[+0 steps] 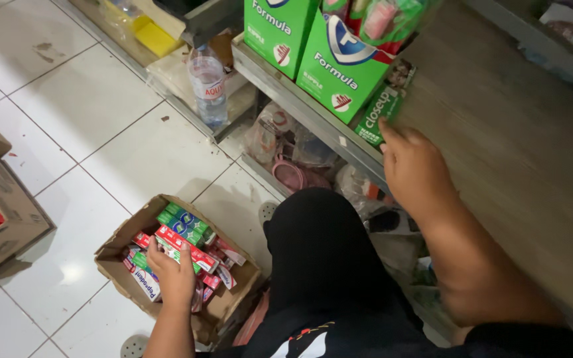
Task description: The person sits on the floor and unpacks toothbrushes and toothpaste from a cardboard box. They place the items onto a nearby shelf, arranging them in rows. The person handles the items one by one, moving them from the box to the shelf.
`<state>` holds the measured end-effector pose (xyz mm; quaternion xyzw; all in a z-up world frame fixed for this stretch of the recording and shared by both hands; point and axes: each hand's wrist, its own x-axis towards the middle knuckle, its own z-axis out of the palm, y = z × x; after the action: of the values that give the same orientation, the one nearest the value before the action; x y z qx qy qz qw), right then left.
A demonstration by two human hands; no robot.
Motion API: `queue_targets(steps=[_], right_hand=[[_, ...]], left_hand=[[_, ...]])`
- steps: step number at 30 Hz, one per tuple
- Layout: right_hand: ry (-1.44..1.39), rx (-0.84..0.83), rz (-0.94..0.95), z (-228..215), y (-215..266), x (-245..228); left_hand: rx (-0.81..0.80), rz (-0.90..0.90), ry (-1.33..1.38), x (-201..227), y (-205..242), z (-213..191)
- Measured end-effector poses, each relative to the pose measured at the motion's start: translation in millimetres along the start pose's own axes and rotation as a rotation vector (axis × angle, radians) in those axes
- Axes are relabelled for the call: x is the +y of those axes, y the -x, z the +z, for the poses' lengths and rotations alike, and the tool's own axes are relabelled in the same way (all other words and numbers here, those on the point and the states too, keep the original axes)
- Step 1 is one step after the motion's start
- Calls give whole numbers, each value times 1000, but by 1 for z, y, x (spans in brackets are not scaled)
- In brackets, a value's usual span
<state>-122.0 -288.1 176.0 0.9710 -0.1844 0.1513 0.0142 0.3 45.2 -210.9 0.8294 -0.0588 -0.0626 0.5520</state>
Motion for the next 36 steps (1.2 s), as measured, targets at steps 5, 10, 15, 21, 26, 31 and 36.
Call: queue_targets(steps=[5, 10, 15, 21, 26, 31, 36], right_hand=[[13, -29, -6, -8, -1, -12], [83, -115, -1, -15, -7, -13], [-261, 98, 22, -10, -36, 19], [-763, 110, 75, 26, -84, 40], [-843, 234, 120, 21, -80, 33], [-769, 326, 163, 7, -92, 57], [-552, 288, 203, -2, -116, 70]], left_hand=[[-1, 2, -56, -3, -3, 5], [42, 49, -28, 8, -6, 0], [37, -13, 49, 27, -9, -11], [26, 13, 67, 39, -16, -18], [-8, 16, 30, 29, -17, -14], [-115, -78, 7, 14, -14, -7], [-143, -23, -49, 1, -16, 2]])
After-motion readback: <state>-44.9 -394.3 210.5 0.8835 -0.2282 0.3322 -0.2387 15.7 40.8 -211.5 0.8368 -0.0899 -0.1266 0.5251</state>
